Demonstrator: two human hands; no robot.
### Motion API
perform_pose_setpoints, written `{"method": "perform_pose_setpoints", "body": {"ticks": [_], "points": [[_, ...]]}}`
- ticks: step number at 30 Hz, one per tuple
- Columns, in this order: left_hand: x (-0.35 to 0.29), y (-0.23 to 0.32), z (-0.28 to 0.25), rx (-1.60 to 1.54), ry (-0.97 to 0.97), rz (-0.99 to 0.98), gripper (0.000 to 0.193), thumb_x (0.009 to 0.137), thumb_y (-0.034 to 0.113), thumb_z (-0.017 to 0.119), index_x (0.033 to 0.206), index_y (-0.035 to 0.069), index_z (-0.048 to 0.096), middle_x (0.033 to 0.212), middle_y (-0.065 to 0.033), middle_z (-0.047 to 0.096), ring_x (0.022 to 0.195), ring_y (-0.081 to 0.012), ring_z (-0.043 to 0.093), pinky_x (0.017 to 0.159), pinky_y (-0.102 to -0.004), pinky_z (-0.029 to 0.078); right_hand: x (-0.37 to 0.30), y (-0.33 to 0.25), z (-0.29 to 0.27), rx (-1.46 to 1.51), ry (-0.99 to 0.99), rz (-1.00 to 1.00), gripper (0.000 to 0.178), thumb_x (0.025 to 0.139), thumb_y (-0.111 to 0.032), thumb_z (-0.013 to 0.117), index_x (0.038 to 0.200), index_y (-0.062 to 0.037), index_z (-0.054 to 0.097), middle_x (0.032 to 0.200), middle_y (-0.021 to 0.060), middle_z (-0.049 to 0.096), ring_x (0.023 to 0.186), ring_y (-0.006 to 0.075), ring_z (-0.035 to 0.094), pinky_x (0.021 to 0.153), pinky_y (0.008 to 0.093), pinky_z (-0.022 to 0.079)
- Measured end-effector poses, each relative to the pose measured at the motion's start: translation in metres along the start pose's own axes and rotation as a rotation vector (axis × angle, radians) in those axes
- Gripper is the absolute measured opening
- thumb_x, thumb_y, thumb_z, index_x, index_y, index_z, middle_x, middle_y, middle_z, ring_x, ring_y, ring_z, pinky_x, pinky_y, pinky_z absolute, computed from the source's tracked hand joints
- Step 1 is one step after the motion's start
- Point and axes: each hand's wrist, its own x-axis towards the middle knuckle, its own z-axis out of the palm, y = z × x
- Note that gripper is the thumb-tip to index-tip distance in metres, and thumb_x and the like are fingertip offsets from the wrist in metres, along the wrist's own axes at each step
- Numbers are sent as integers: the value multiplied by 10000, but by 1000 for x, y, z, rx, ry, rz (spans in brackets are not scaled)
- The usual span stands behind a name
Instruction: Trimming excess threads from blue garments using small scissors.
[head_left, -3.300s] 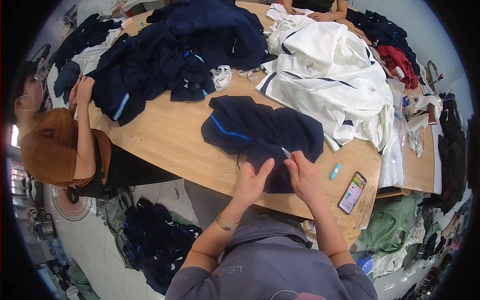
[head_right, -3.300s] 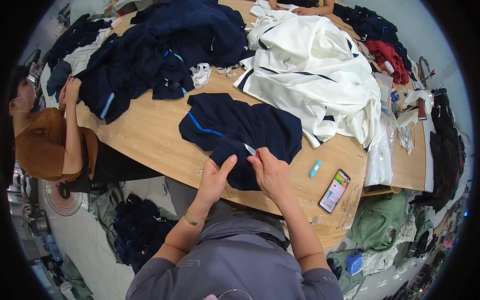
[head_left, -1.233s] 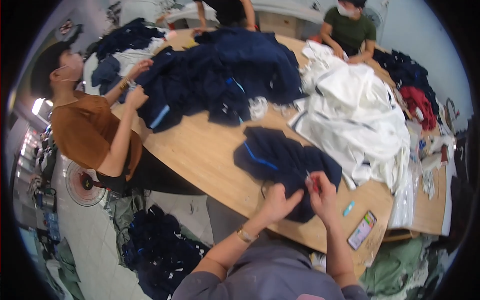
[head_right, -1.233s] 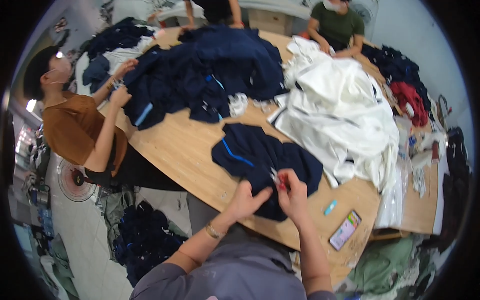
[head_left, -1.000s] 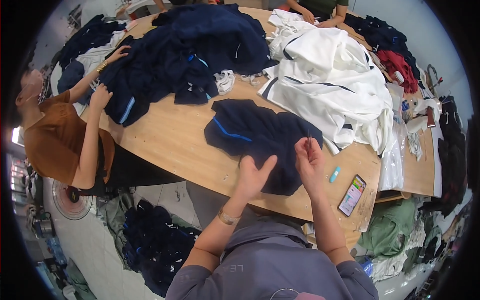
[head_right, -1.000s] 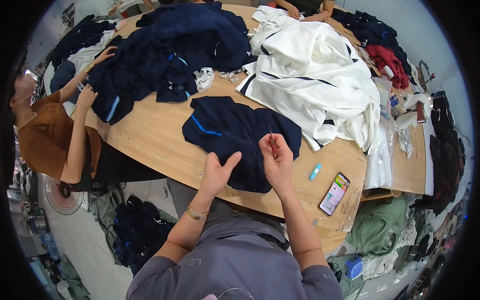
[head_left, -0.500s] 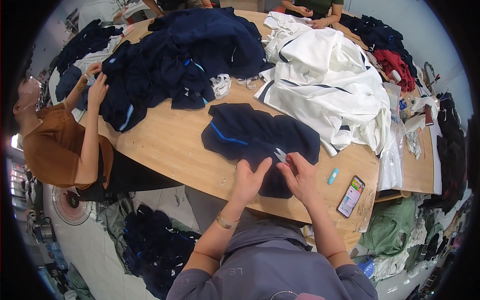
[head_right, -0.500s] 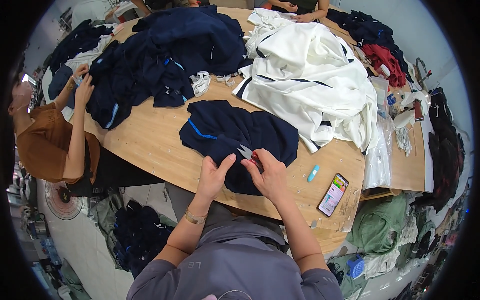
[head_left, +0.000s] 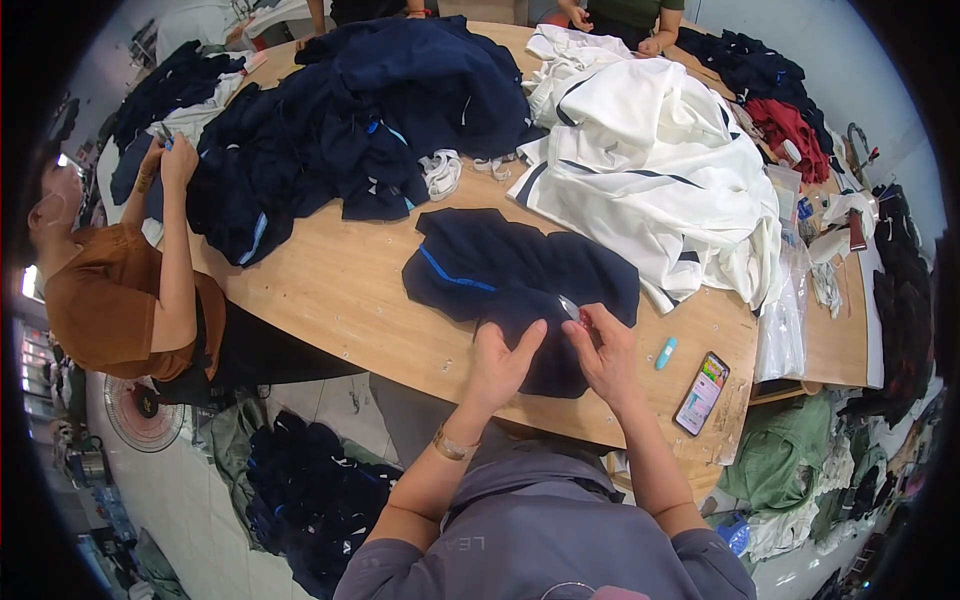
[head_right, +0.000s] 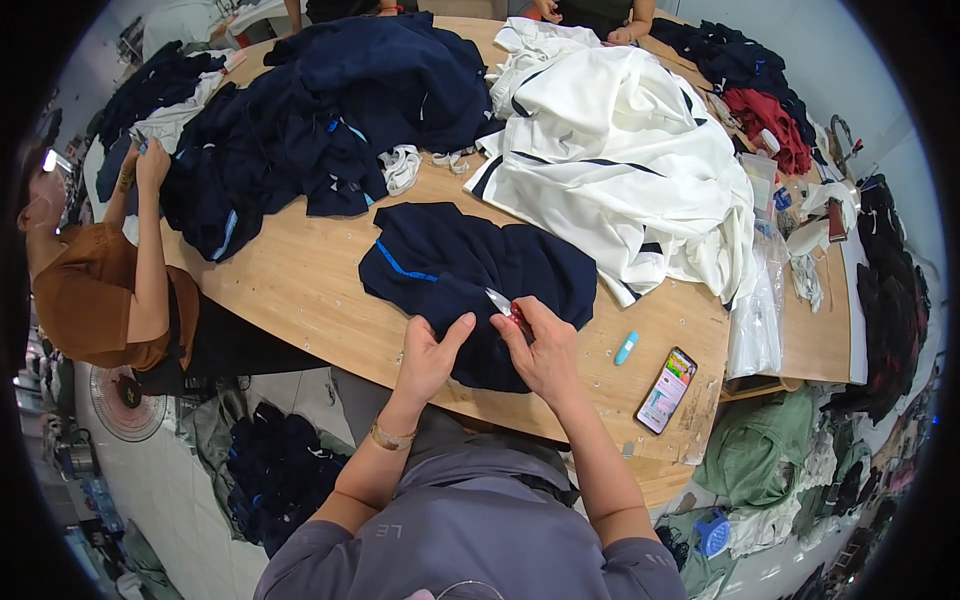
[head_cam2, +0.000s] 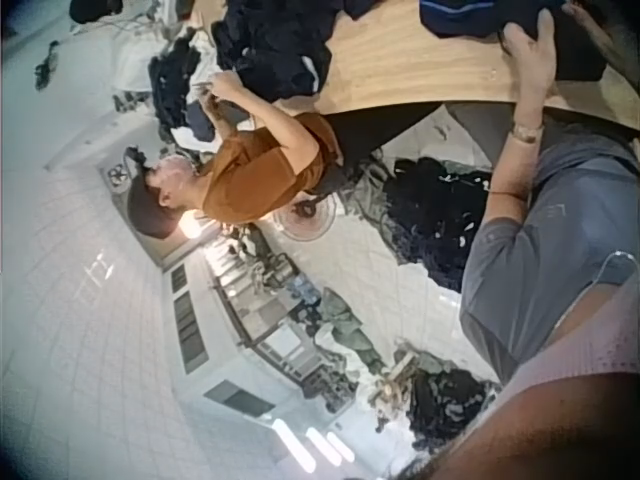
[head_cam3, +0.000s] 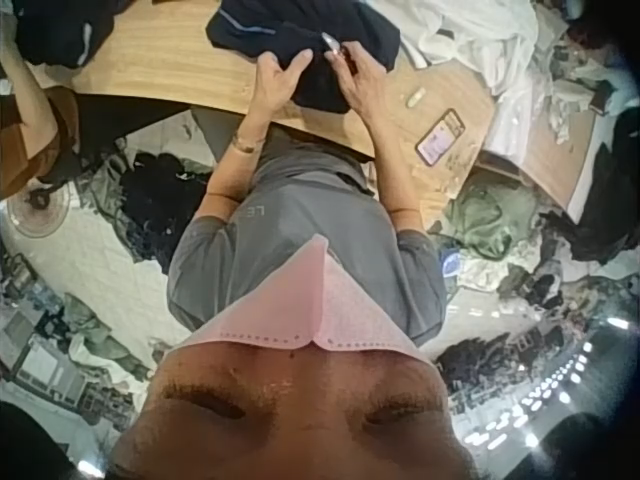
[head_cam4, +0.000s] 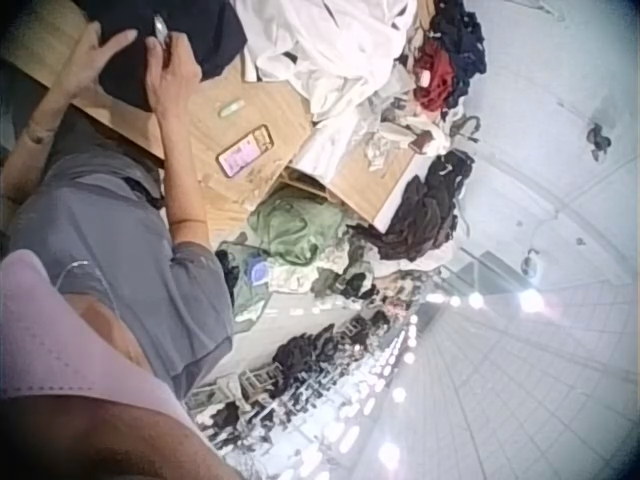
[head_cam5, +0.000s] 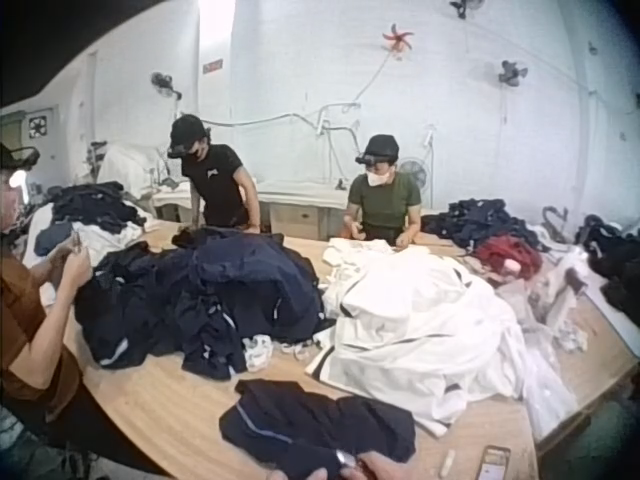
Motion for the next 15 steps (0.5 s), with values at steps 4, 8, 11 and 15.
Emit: {"method": "perform_pose_setpoints", "body": {"ticks": [4,8,11,15], "points": [[0,-1,0,8,-5,17,125,817,66,583,912,-15,589,861,-57,608,777,-121,549,711,-251,438,-2,-1,2,82,-5,52,247,804,-262,628,793,-34,535,613,96,516,517,253,508,484,299,400],[-1,1,0,7,-11,0,124,818,63,580,915,-13,589,871,-61,608,787,-124,551,717,-253,437,-1,-2,1,27,-47,-10,267,800,-294,628,795,-42,540,612,86,521,516,249,522,477,302,401],[-1,-2,-1,-7,2,1,123,817,61,579,915,-13,590,870,-62,610,789,-123,554,710,-253,437,-1,-2,0,-49,-131,-51,208,797,-201,623,823,-14,535,634,104,507,522,220,510,499,293,398],[-2,-4,0,5,2,5,109,816,70,575,874,-20,596,814,-53,614,761,-111,558,690,-247,438,2,-3,0,-78,-98,-111,244,790,-261,629,797,-33,544,631,91,515,508,241,519,471,304,394]]}}
